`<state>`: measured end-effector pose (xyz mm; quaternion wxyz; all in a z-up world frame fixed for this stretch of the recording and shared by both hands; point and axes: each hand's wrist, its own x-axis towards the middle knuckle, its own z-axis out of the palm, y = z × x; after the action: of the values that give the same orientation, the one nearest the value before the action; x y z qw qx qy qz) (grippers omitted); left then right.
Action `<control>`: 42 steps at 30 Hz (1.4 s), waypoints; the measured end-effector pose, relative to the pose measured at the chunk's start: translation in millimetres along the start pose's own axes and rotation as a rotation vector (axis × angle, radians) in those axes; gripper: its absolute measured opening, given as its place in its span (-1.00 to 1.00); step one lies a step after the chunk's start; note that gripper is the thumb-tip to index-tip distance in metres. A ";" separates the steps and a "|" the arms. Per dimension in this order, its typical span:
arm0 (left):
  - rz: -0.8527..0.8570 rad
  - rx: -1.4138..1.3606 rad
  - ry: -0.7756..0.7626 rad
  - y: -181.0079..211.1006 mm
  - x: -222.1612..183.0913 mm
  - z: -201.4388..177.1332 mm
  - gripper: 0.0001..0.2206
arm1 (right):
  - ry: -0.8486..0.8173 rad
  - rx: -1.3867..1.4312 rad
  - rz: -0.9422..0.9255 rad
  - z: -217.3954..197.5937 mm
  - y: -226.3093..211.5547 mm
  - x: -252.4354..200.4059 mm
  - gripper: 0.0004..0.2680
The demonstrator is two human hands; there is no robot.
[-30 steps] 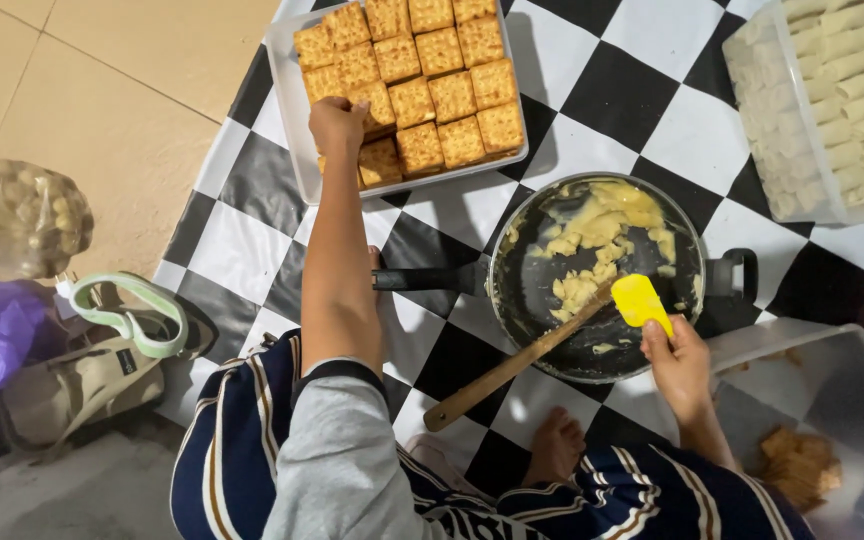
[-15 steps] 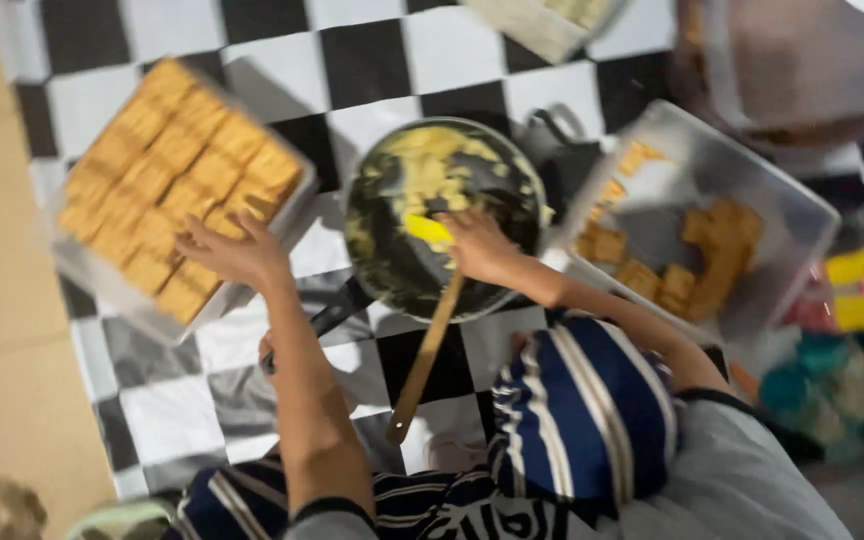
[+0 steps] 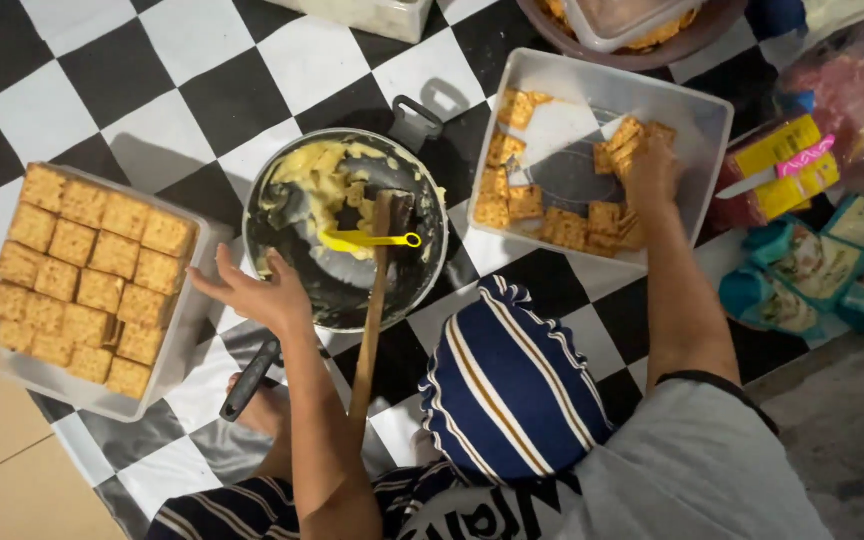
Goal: Preparing cracker sandwiches by spreading a yellow filling onto crackers using a spatula.
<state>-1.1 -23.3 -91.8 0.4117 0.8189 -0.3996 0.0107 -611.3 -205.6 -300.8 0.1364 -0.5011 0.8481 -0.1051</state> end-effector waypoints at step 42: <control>-0.281 -0.683 -0.466 101.9 -73.3 -62.7 -0.67 | -0.336 0.949 -0.615 -258.2 -174.6 -71.1 -0.77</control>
<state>-99.1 32.0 -7.9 0.5553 0.6625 -0.3473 -0.3635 -522.1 -215.5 6.1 0.4413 -0.6179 0.4907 -0.4273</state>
